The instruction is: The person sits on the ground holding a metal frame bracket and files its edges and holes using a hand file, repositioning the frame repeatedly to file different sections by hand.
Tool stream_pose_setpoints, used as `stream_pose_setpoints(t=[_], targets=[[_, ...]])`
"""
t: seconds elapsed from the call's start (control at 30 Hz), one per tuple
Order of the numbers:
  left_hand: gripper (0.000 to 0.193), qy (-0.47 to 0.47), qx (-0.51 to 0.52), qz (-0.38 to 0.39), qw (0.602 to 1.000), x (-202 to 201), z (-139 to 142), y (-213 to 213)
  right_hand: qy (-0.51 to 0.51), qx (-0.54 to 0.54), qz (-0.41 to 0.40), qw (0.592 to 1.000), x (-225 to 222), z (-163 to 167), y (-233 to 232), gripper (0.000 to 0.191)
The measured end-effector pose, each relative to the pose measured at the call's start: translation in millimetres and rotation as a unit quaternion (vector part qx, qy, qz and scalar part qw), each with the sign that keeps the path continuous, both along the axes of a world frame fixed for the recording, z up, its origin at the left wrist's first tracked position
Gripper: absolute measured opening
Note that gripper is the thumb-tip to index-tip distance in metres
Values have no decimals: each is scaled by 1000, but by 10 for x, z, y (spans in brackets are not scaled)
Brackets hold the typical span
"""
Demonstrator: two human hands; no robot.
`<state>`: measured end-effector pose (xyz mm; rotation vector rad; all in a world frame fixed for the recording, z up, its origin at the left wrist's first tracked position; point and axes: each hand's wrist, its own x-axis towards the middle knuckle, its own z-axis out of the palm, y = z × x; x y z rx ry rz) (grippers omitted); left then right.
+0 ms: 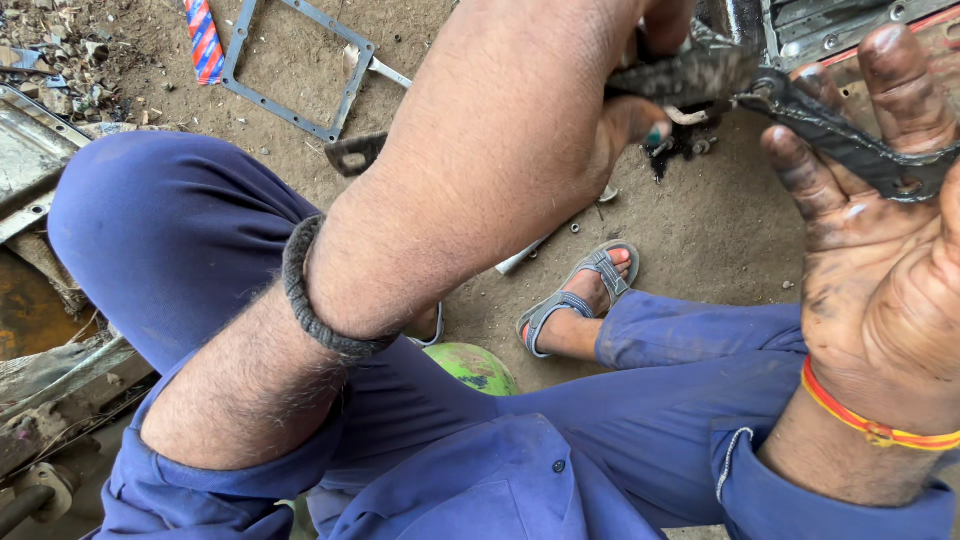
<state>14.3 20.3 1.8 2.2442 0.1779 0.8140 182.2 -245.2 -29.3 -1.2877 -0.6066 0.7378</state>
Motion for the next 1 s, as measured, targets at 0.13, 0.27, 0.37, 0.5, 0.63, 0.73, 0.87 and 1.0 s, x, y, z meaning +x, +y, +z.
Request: stream_pose_setpoints(t=[0.13, 0.27, 0.37, 0.5, 0.63, 0.73, 0.87, 1.0], targets=[[21, 52, -21, 13, 998, 41, -48, -19, -79, -13, 39, 996, -66, 48, 60, 46], [14, 88, -27, 15, 996, 94, -72, -64, -90, -3, 43, 995, -102, 110, 152, 47], [12, 145, -68, -19, 987, 138, -58, -152, -82, 3, 36, 996, -118, 151, 185, 47], [15, 138, -98, -22, 985, 222, -98, -315, -67, 11, 30, 997, -145, 173, 218, 46], [17, 123, -125, -39, 984, 221, -180, -369, -44, 24, 19, 999, -179, 211, 269, 45], [17, 130, -143, -51, 980, 205, -192, -377, -11, 42, 2, 999, -216, 267, 321, 45], [17, 141, -148, -63, 977, 190, -140, -385, 126, 111, -67, 984, -293, 375, 428, 45], [15, 137, -149, -57, 978, 187, -94, -431, 392, 205, -206, 873, -440, 495, 606, 49]])
